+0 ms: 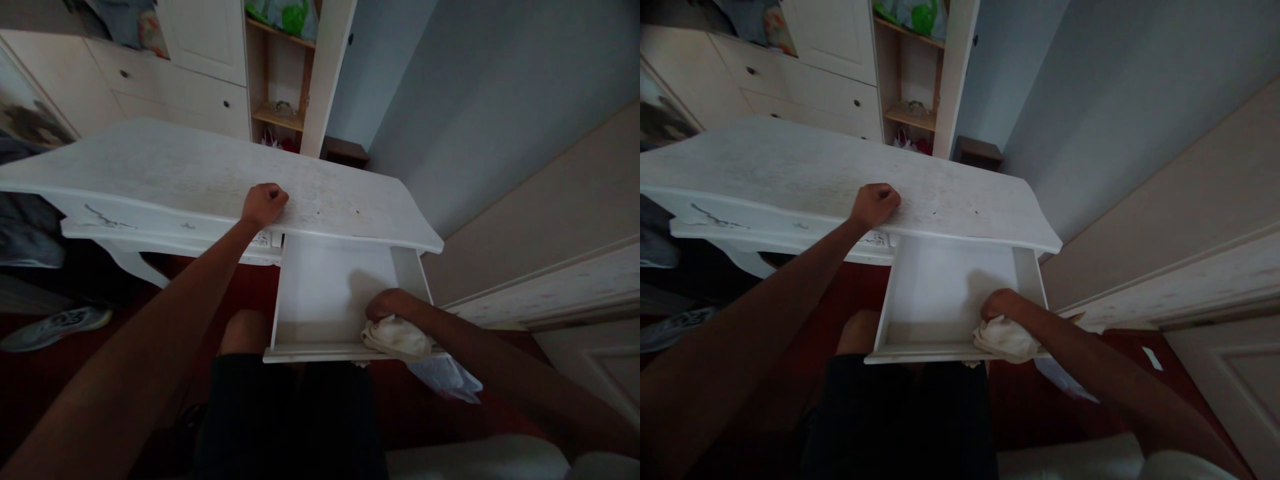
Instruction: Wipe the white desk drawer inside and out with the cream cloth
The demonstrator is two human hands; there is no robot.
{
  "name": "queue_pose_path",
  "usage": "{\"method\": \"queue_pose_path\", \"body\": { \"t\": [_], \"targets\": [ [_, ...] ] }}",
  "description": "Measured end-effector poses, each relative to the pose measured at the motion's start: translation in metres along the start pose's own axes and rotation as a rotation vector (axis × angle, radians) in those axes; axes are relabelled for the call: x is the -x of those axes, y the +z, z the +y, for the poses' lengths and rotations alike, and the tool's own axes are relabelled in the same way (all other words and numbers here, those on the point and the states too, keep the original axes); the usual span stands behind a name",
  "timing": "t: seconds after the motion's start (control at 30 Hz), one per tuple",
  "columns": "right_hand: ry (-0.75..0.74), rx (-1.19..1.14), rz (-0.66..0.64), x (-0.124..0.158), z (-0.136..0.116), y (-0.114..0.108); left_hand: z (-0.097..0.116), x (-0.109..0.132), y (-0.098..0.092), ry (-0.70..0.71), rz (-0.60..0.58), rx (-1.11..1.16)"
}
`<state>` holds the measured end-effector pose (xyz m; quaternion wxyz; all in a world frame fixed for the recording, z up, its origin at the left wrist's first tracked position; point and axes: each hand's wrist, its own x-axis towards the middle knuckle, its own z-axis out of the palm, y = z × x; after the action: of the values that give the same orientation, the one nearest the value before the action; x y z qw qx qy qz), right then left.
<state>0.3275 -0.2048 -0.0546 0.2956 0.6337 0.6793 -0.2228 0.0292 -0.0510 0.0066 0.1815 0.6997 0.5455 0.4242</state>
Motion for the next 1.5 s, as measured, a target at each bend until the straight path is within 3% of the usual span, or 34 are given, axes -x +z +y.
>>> {"method": "queue_pose_path", "body": {
  "t": [0.1, 0.17, 0.23, 0.43, 0.57, 0.67, 0.8, 0.9, 0.97, 1.03, 1.17, 1.23, 1.37, 1.5],
  "targets": [
    [-0.17, -0.021, -0.185, 0.002, -0.022, -0.008, 0.0, 0.001, 0.002, -0.003, 0.011, -0.032],
    [-0.411, -0.063, -0.312, 0.003, -0.042, -0.015, 0.0, 0.001, 0.003, -0.005, 0.017, -0.048],
    [-0.62, -0.09, -0.34, 0.004, -0.063, -0.02, -0.001, 0.001, 0.003, 0.0, 0.012, -0.05],
    [-0.803, -0.201, -0.132, -0.003, -0.118, -0.025, -0.001, 0.001, 0.003, -0.001, -0.017, -0.017],
    [-0.837, -0.167, 0.031, -0.004, -0.134, -0.022, -0.003, -0.001, 0.004, -0.01, -0.03, -0.001],
    [-0.728, -0.207, 0.193, -0.001, -0.129, -0.019, -0.004, -0.003, 0.005, -0.008, -0.022, 0.015],
    [-0.524, -0.331, 0.554, -0.001, -0.105, -0.019, -0.004, -0.004, 0.006, 0.003, -0.015, 0.013],
    [-0.445, -0.338, 0.805, -0.001, -0.086, -0.021, -0.004, -0.004, 0.005, 0.002, -0.021, 0.002],
    [-0.45, -0.286, 0.875, 0.001, -0.076, -0.021, -0.004, -0.004, 0.005, -0.003, -0.027, 0.004],
    [-0.547, -0.237, 0.82, 0.005, -0.067, -0.019, -0.004, -0.004, 0.005, -0.005, -0.029, 0.007],
    [-0.867, -0.228, 0.405, 0.019, -0.053, -0.021, -0.004, -0.003, 0.005, 0.003, -0.021, 0.002],
    [-0.918, -0.242, 0.264, 0.026, -0.05, -0.025, -0.004, -0.004, 0.005, 0.004, -0.02, -0.003],
    [-0.844, -0.218, 0.364, 0.025, -0.053, -0.033, -0.004, -0.004, 0.006, -0.003, -0.015, -0.01],
    [-0.837, -0.118, 0.386, -0.001, -0.079, -0.021, -0.005, -0.004, 0.006, -0.009, -0.007, -0.011]
  ]
}}
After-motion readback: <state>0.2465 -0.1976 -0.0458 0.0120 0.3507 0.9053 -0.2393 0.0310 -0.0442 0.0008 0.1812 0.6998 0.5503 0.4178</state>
